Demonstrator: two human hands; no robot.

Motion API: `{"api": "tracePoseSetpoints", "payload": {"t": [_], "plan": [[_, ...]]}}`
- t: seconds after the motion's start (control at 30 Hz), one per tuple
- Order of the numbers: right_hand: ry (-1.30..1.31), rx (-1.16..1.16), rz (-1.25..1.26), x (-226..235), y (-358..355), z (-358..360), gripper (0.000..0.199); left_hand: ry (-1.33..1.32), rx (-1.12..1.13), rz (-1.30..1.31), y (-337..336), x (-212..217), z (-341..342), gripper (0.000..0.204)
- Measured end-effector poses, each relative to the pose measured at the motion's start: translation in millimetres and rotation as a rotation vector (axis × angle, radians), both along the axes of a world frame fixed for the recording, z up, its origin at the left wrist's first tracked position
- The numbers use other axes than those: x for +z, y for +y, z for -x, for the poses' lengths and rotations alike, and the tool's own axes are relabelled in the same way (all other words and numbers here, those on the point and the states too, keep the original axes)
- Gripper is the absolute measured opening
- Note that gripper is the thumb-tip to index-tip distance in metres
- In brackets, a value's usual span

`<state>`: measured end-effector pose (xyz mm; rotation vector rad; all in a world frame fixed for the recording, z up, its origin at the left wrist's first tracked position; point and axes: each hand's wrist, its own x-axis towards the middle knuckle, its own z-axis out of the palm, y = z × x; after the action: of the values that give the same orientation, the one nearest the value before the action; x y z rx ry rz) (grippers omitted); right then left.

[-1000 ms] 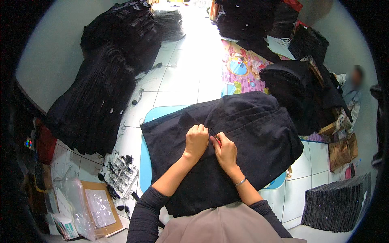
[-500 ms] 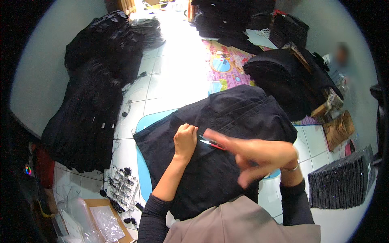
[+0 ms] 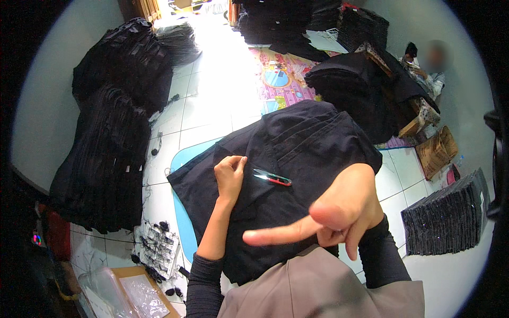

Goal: The person sits on the floor and uses small scissors to trim loose threads and excess fabric from a black garment laid on a blue cutting board. They repeatedly cut small sections along seams and edges, then fold and reposition the garment to access different areas.

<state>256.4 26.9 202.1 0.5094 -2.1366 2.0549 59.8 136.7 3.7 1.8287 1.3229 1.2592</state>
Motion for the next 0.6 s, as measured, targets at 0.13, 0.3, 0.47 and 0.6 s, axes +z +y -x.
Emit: {"api": "tracePoseSetpoints", "payload": {"t": [0.13,0.3,0.47,0.6], "plan": [[-0.220,-0.598,0.061,-48,31,-14,0.118,0.052,-0.113,-0.094,11,1,11,0.018],[-0.814,-1.657,-0.997,-168,30,24,0.060,0.325,-0.236,-0.082,21,-3,25,0.023],[-0.678,-1.922,-1.315,-216,21,42,0.026,0.215,-0.138,-0.145,25,0,25,0.013],[-0.784,-1.902,-1.073,-198,26,37,0.023,0.166,0.060,-0.159,9,10,20,0.007]]}}
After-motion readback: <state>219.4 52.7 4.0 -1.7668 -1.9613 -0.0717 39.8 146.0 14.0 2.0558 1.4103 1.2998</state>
